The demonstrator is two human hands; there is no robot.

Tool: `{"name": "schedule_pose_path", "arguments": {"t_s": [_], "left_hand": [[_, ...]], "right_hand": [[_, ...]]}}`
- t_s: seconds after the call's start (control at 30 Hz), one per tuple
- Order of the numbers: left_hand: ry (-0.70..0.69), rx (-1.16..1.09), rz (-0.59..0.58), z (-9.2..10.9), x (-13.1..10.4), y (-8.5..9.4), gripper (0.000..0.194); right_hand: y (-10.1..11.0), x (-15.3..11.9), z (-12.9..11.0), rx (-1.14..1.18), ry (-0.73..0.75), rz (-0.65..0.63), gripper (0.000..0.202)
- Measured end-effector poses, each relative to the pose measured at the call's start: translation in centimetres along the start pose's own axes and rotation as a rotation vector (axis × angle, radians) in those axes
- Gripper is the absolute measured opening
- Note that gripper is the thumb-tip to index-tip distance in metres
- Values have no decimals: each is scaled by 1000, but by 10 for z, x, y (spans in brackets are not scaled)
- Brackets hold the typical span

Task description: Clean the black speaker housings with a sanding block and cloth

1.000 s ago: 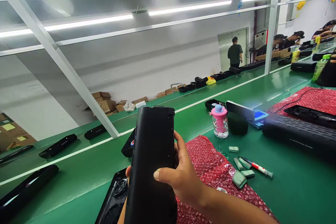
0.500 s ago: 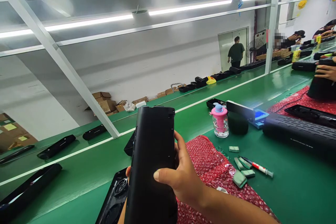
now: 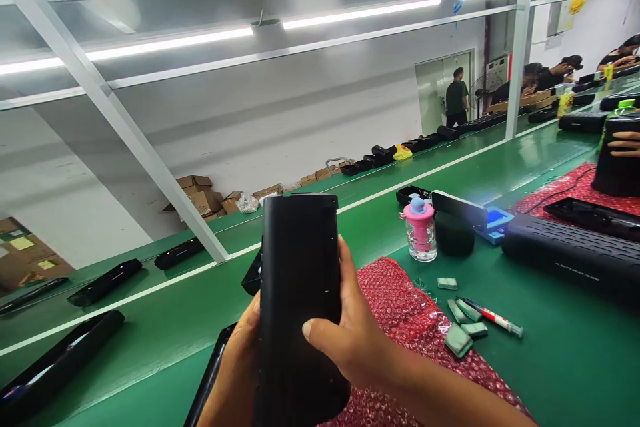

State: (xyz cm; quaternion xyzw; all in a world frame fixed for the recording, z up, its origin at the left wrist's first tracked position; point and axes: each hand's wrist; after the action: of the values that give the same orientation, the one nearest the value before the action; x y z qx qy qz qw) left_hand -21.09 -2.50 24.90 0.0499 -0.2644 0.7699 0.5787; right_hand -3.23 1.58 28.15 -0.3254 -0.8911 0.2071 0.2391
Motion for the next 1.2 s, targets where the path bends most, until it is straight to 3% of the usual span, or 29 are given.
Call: {"name": "schedule_pose_path", "arguments": {"t_s": [0.1,0.23,0.3,0.47,0.67,0.87,1.03,1.2], "left_hand": [[-54,128,112,11,-9,-9,55],[-3,232,84,28,-29,-40,101],[28,252,65,32,-33,-53,113],[-1,339,114,27,-28,-58,109],[-19,460,107,28,-25,-53,100],[-6,408,69,33,-25,-57,103],[-21,431,147,31,-27,-62,99],[-7,346,149,31,-30,-64,100]], "right_hand": [[6,1,7,-123,17,25,107],[12,1,18,-110,6,-10,96],[14,1,21,-92,4,3,92],[18,2,22,-174,20,87,91],[18,2,25,-446,46,65,93],[17,0,22,-577,72,43,95],[17,-2,19,-594,93,41,96],[16,-4,18,-613,116,56,92]]}}
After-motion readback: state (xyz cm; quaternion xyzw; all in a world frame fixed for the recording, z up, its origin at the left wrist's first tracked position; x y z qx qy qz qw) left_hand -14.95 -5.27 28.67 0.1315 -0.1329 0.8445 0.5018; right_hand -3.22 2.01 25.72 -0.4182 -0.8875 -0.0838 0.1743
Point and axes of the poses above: each hand's wrist, its own x-axis towards the middle knuckle, its own y-axis out of the back of the hand, z = x × y, and after that the axes turned 11 degrees about -y, right-handed
